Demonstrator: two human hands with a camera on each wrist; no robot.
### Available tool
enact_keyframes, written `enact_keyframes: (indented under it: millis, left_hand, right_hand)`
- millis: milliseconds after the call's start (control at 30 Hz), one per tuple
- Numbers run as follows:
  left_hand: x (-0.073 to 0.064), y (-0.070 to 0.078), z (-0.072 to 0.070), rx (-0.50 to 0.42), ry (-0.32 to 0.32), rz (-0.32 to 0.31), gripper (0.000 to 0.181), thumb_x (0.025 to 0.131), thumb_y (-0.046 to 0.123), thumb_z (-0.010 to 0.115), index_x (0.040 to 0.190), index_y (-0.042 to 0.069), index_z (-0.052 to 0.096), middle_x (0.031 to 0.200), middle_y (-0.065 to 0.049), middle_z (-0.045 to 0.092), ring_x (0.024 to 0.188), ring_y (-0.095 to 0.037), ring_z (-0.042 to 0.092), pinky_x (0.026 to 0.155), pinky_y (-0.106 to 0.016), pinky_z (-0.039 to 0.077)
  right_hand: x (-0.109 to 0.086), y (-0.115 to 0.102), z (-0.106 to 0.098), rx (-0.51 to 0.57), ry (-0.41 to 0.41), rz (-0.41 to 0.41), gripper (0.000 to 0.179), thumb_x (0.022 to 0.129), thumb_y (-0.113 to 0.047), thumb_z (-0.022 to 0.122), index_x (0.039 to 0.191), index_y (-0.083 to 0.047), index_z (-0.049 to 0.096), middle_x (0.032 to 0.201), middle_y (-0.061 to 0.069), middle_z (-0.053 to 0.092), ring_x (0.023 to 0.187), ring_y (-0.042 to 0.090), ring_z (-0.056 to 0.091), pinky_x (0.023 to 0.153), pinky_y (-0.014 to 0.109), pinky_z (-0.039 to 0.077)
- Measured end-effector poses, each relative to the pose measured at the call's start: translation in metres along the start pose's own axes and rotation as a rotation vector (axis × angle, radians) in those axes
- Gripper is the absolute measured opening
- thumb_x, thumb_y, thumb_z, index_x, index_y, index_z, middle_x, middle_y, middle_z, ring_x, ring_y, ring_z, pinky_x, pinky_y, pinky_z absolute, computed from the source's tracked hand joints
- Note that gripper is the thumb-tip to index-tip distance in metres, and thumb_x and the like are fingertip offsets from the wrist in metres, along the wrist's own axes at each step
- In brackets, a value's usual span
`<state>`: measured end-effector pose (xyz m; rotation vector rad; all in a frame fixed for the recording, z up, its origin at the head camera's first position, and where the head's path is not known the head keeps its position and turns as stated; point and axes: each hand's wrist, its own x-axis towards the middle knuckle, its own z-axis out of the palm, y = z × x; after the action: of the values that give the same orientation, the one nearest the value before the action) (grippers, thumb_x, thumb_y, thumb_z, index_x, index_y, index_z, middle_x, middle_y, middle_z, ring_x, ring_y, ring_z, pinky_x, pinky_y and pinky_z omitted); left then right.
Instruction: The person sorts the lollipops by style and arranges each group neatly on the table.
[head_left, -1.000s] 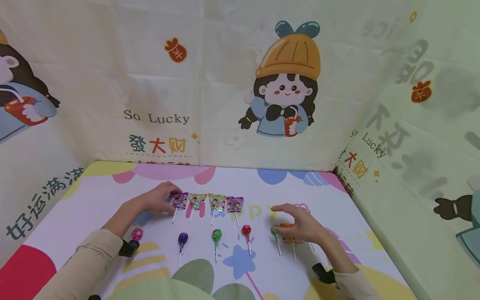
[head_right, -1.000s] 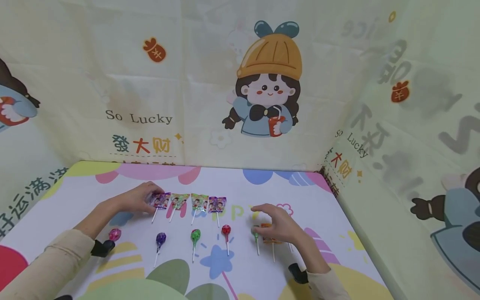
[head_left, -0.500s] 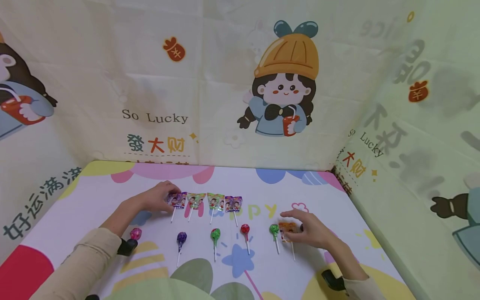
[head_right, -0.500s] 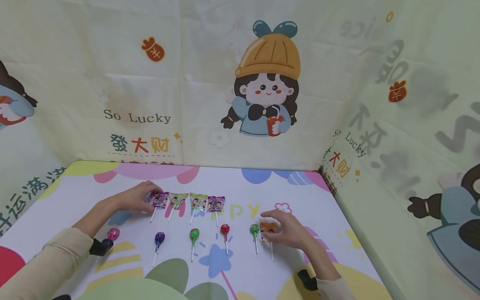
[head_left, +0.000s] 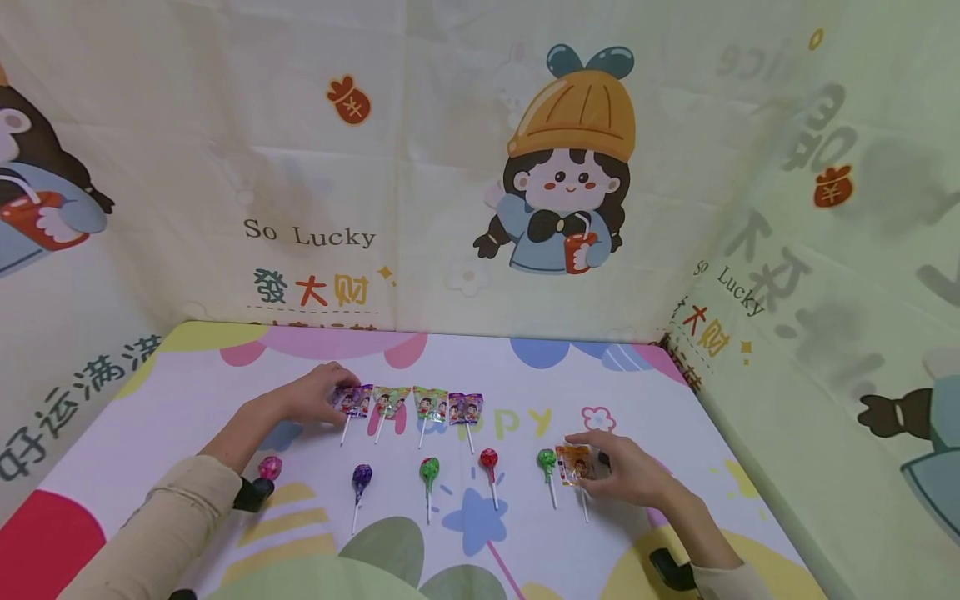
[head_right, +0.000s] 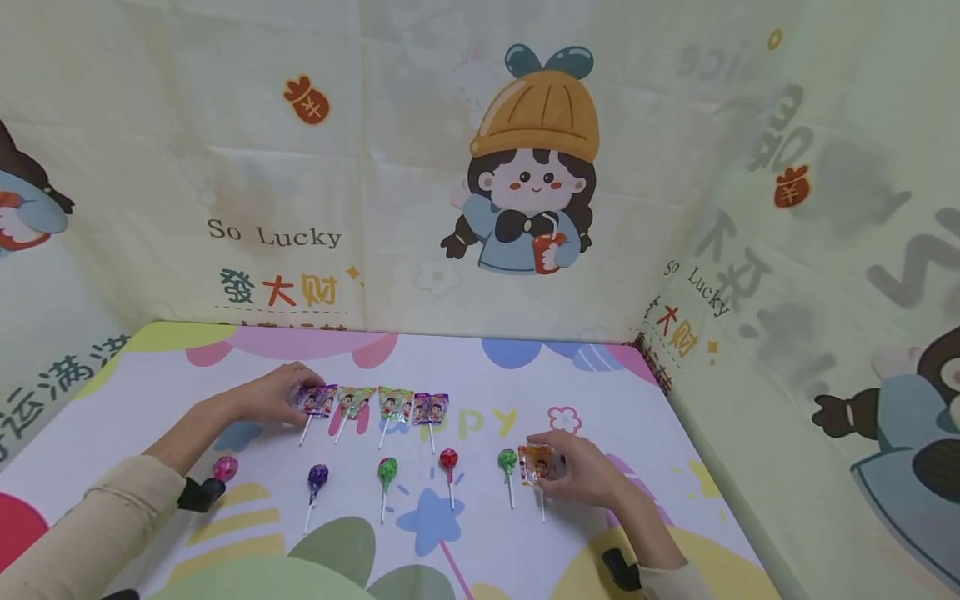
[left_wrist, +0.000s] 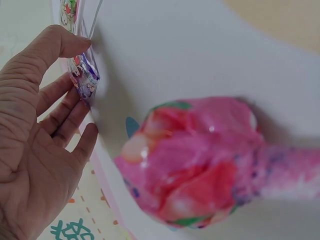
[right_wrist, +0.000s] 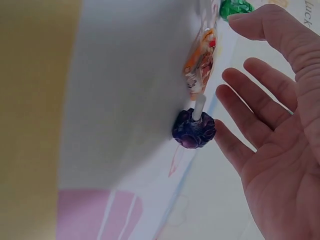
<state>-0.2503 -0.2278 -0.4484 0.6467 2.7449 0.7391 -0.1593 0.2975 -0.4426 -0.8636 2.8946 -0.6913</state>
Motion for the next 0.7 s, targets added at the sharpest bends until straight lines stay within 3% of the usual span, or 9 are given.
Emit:
enact_keyframes:
  millis: [267,700]
  left_hand:
    - [0.0006,-0.0021,0.0008,-0.001,0.003,0.008,0.059,0.080,0.019,0.085,0.131,0.002,0.060,0.129,-0.016,0.054,0.122,-0.037,0.048,0.109,-0.061,0.041]
    - [0.0001,-0.0011,0.0010,-0.010,0.004,0.004,0.059,0.080,0.018,0.085,0.131,0.001,0.060,0.129,-0.017,0.054,0.122,-0.037,0.048,0.109,-0.061,0.041]
  right_hand:
    - [-0.0024,0.0024,0.0029,-0.016,-0.033,-0.006,0.060,0.079,-0.010,0.083,0.136,-0.006,0.063,0.133,0.007,0.066,0.119,0.027,0.062,0.104,0.046,0.051]
    - [-0.0008,0.0067,0.0030,-0.045,-0.033,-0.043,0.060,0.079,-0.014,0.086,0.134,-0.007,0.064,0.129,0.007,0.067,0.116,0.026,0.062,0.102,0.047,0.051]
